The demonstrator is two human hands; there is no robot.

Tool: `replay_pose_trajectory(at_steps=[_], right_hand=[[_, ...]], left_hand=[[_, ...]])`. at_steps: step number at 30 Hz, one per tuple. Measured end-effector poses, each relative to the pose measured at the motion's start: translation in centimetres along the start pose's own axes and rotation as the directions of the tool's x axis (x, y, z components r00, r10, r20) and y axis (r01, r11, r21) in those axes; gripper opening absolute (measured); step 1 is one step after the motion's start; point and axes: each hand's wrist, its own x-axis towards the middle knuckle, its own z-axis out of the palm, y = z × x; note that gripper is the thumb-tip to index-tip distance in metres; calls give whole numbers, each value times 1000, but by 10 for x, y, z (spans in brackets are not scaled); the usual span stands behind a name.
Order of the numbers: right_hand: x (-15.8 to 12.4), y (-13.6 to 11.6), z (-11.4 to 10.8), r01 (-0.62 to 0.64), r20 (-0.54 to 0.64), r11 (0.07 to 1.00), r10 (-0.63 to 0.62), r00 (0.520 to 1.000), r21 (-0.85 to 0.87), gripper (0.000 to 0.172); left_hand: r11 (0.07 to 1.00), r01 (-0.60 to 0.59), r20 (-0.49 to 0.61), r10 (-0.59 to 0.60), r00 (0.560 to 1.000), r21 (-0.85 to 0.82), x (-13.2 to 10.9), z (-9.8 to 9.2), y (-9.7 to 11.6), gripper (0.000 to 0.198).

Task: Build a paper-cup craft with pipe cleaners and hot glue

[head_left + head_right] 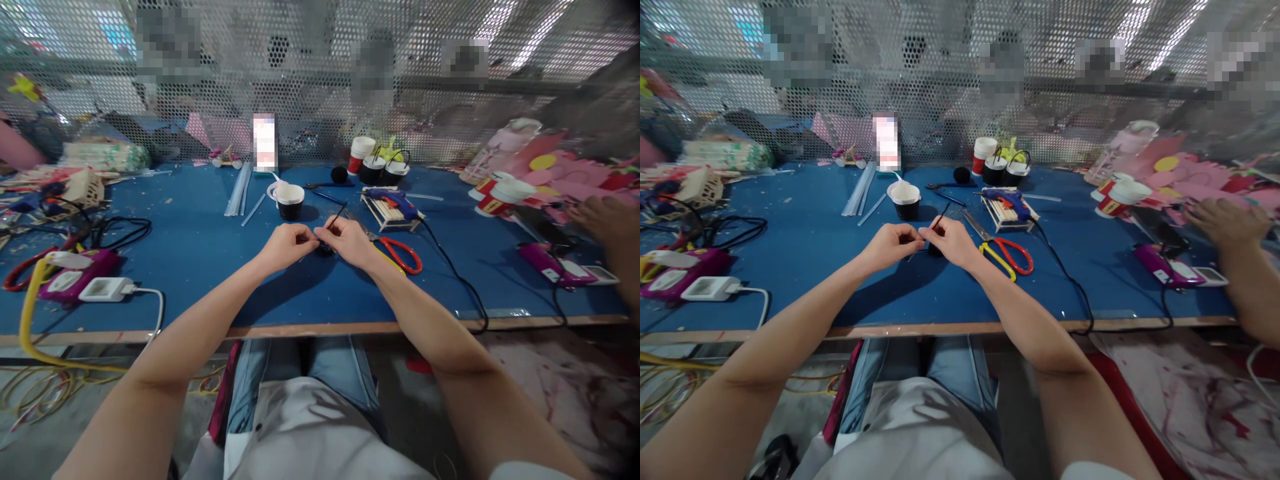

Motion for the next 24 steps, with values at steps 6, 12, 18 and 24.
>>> replay_pose_trajectory(at_steps=[6,12,18,24], right_hand=[[0,1,4,11,-54,1000,-12,998,-17,35],[0,3,5,2,-77,1000,-1,997,4,37],[-1,0,0,-30,112,978,7,994,206,31],[0,2,0,22,13,1000,-22,1000,6,34]], left_hand=[[996,-41,-23,43,999,83,-2,1,3,19],[998,-30,-19,31,999,57,-1,4,0,18],[985,55,60,-46,997,-164,-1,0,5,26],[992,39,36,-35,999,-121,-1,0,5,23]])
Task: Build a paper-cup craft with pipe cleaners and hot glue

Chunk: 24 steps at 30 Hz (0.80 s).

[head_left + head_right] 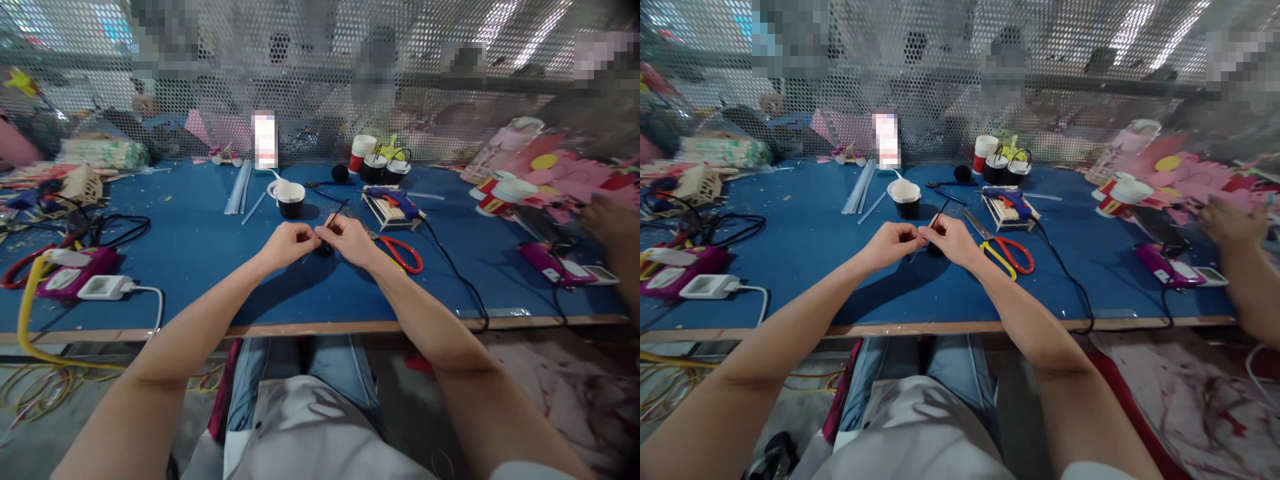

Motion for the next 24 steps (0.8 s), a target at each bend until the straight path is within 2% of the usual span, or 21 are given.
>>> replay_pose_trajectory(at_steps=[6,9,13,18,24], right_hand=[[0,-1,2,18,-86,998,-23,996,-54,36],[-1,-2,3,-2,-50,1000,2,999,7,35],[-1,-1,3,-38,77,985,26,997,167,31],[0,1,2,-41,16,989,39,999,139,31],[0,1,2,-90,22,963,87,996,253,31]], left_hand=[[989,-55,-49,62,997,137,-1,1,2,20],[986,-61,-42,68,997,154,-2,1,3,21],[993,-50,-12,52,999,109,-1,1,2,25],[998,-52,41,50,998,44,0,-2,3,24],[997,-65,135,69,988,-34,0,-9,6,19]])
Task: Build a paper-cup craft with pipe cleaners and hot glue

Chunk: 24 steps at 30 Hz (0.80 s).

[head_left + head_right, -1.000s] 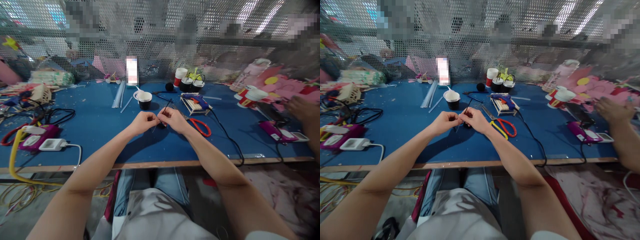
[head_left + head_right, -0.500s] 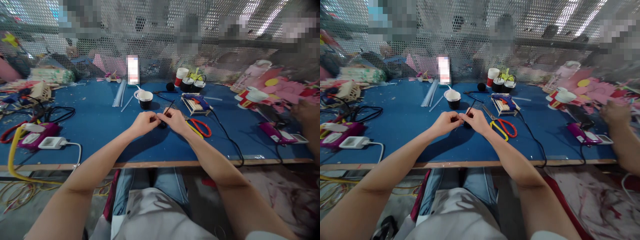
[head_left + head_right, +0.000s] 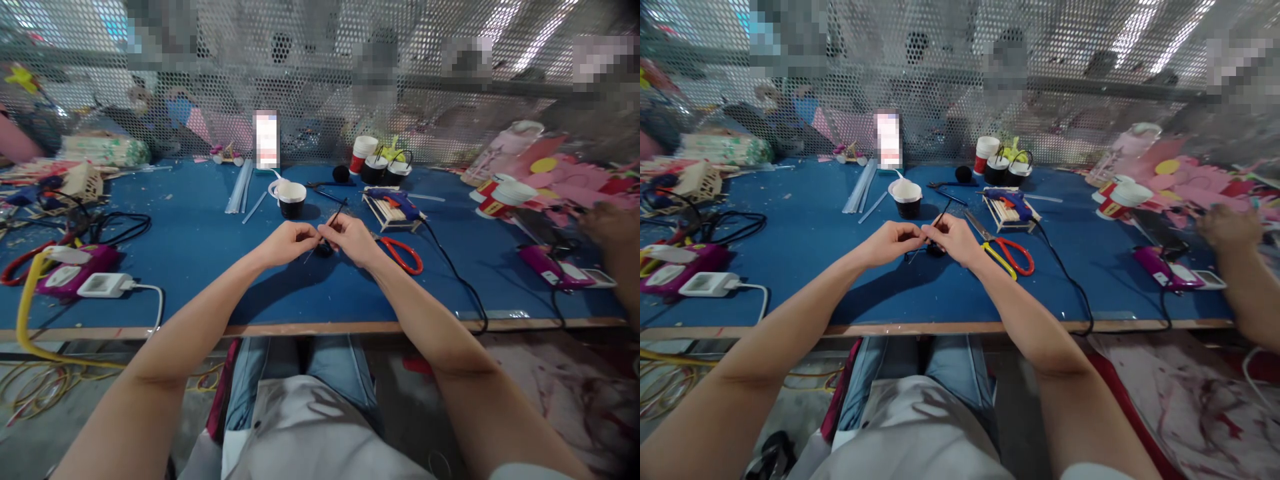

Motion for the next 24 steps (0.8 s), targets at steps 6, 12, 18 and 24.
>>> replay_pose_trajectory(at_steps=[6,12,18,24], right_hand=[[0,-1,-2,-31,40,998,29,999,53,30],[-1,-3,-2,-24,59,1000,23,998,18,30],[-1,-2,-2,-25,66,999,27,997,-34,33],[0,-2,-3,-6,53,994,12,999,-108,34]], left_hand=[[1000,-21,50,21,999,-1,-1,-2,5,18],[993,-47,-10,48,999,112,-2,-1,5,19],[961,-92,-45,107,993,259,-1,1,3,18],[914,-94,-83,138,987,396,0,3,-2,18]])
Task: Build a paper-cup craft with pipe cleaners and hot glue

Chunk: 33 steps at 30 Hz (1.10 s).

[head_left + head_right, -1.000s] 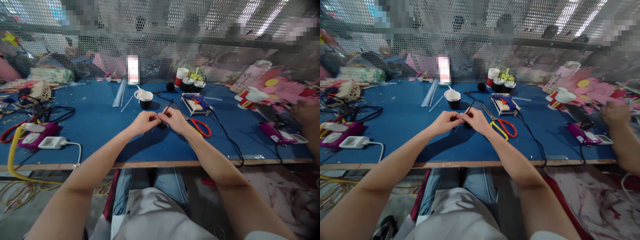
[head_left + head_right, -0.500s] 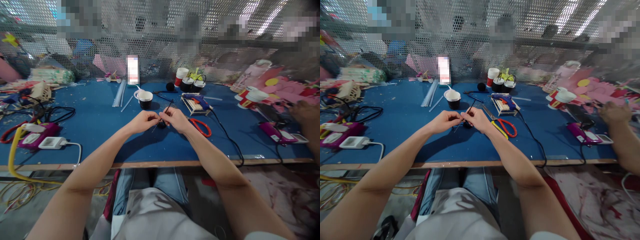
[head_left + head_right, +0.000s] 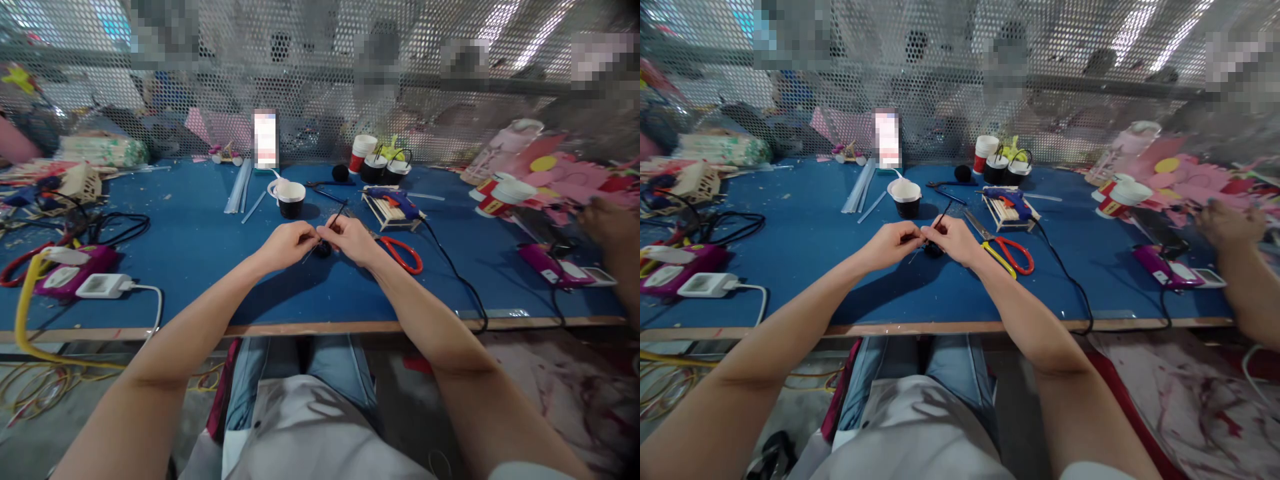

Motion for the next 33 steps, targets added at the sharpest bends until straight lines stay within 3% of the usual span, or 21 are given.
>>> replay_pose_trajectory(at_steps=[7,14,19,26,33], right_hand=[[1,5,2,58,-67,981,-71,995,-184,33],[3,4,3,46,-126,963,-82,989,-265,32],[1,3,5,43,-133,972,-75,988,-229,35],[-4,-3,4,60,12,998,-60,998,17,28],[-1,1,5,62,-102,985,-79,992,-161,33]], left_hand=[[997,60,-16,-59,998,50,0,1,-1,16],[993,63,-71,-55,996,103,-2,4,4,14],[994,113,-79,-113,990,-7,-1,6,2,15],[933,182,84,-163,983,-310,0,5,-1,25],[978,136,-48,-145,988,-159,0,8,-2,17]])
